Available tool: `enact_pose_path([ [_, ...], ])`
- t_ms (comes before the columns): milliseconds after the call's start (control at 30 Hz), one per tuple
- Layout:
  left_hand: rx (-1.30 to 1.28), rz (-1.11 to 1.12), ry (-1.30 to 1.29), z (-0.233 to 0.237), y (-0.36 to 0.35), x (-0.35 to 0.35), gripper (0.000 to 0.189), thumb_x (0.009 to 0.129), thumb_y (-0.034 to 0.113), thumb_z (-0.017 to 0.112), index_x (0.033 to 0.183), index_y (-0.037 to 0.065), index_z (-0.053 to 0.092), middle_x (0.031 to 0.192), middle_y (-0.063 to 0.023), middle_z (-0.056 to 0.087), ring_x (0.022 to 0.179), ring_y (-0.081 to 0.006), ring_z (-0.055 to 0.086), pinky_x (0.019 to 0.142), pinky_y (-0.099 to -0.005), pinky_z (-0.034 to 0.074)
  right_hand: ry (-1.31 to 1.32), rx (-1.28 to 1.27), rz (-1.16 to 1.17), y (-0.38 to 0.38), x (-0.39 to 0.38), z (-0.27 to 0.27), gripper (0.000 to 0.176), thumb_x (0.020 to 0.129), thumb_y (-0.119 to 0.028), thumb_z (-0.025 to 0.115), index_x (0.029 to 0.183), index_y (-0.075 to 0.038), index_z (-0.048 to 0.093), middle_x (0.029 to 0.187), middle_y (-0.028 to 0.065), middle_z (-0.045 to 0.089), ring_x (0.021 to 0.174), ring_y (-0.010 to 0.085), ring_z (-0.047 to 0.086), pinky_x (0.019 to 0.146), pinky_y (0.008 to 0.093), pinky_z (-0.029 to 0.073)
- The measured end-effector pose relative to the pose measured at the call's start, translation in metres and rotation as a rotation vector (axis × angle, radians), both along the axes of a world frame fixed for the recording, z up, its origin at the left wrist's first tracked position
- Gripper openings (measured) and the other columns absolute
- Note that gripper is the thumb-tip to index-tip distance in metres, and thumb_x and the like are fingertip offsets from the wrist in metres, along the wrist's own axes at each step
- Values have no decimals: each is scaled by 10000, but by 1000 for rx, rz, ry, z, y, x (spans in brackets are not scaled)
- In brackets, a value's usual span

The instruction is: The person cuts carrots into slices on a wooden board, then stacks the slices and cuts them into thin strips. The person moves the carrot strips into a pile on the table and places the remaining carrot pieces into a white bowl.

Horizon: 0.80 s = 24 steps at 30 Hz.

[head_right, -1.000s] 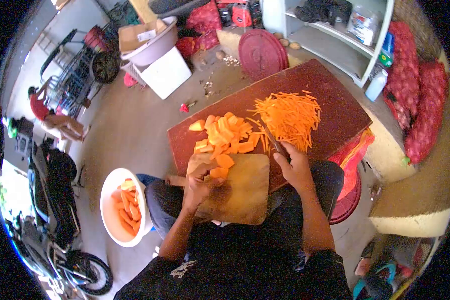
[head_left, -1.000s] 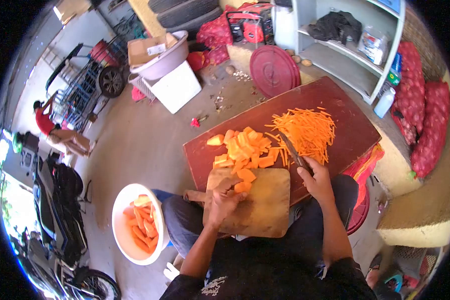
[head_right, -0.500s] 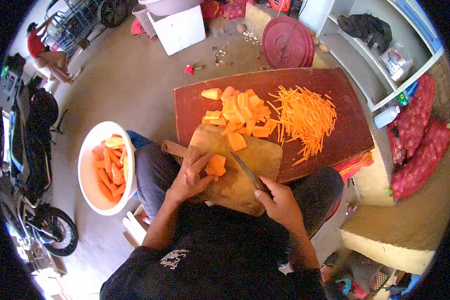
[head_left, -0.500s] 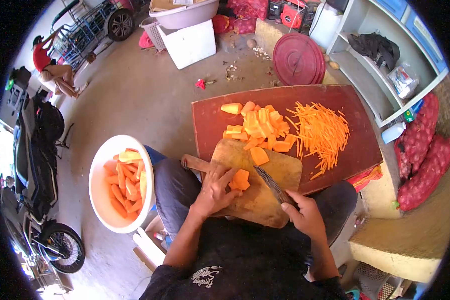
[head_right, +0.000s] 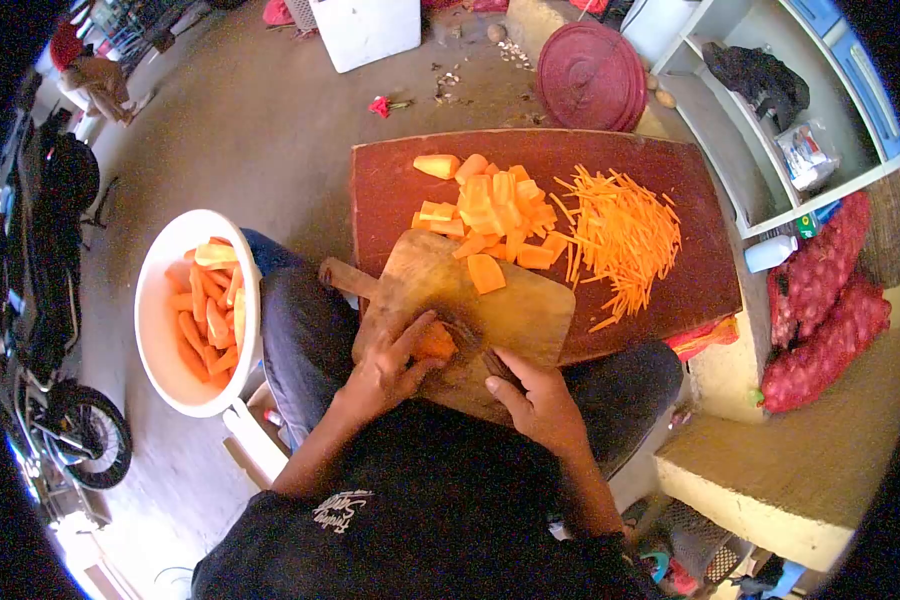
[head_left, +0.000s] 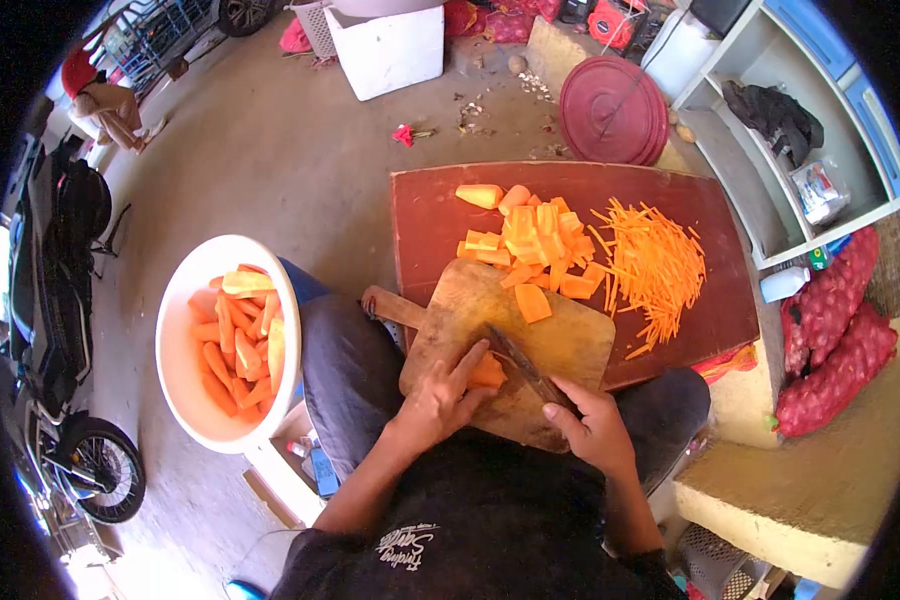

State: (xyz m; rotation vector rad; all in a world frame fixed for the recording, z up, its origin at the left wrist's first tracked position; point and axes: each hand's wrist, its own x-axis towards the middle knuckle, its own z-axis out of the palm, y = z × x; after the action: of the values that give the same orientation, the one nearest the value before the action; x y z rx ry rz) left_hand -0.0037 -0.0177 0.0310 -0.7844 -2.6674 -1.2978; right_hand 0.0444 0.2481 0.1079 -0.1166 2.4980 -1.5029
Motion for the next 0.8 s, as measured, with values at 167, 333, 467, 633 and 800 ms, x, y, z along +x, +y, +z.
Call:
enact_pose_path([
  [167,-22,-24,13,12,-5,-4,730,853,121,872,1513,4,583,1344,-247,615,1216,-446,639,1006,-478,564,284,366,61,-9,6,-16,471,969,-126,789,1383,55,657,1190,241,755,1046,378,762,901,421,603],
  [333,100,6,-54,10,-5,-3,657,860,99,869,1468,20,633,1236,-230,659,1123,-434,680,939,-476,586,460,566,173,-5,4,-29,510,904,-125,827,1373,6,675,1209,200,752,999,386,741,851,468,613],
  [467,115,19,-115,3,-1,-2,614,875,83,855,1453,39,652,1228,-227,676,1114,-436,692,925,-480,593,426,657,229,6,11,-35,514,920,-179,803,1378,0,654,1193,182,734,1014,377,716,862,466,605],
  [633,43,-9,-113,7,-1,-1,589,883,82,845,1440,37,657,1282,-230,660,1146,-434,683,948,-481,591,374,621,173,9,20,-36,520,878,-116,826,1350,22,657,1165,189,737,995,397,706,847,473,590],
  [800,31,-28,-110,1,1,-1,567,879,106,857,1408,18,671,1296,-233,653,1158,-426,686,952,-474,594,371,615,178,3,19,-34,521,878,-118,826,1345,34,653,1154,204,732,989,411,695,862,472,582],
])
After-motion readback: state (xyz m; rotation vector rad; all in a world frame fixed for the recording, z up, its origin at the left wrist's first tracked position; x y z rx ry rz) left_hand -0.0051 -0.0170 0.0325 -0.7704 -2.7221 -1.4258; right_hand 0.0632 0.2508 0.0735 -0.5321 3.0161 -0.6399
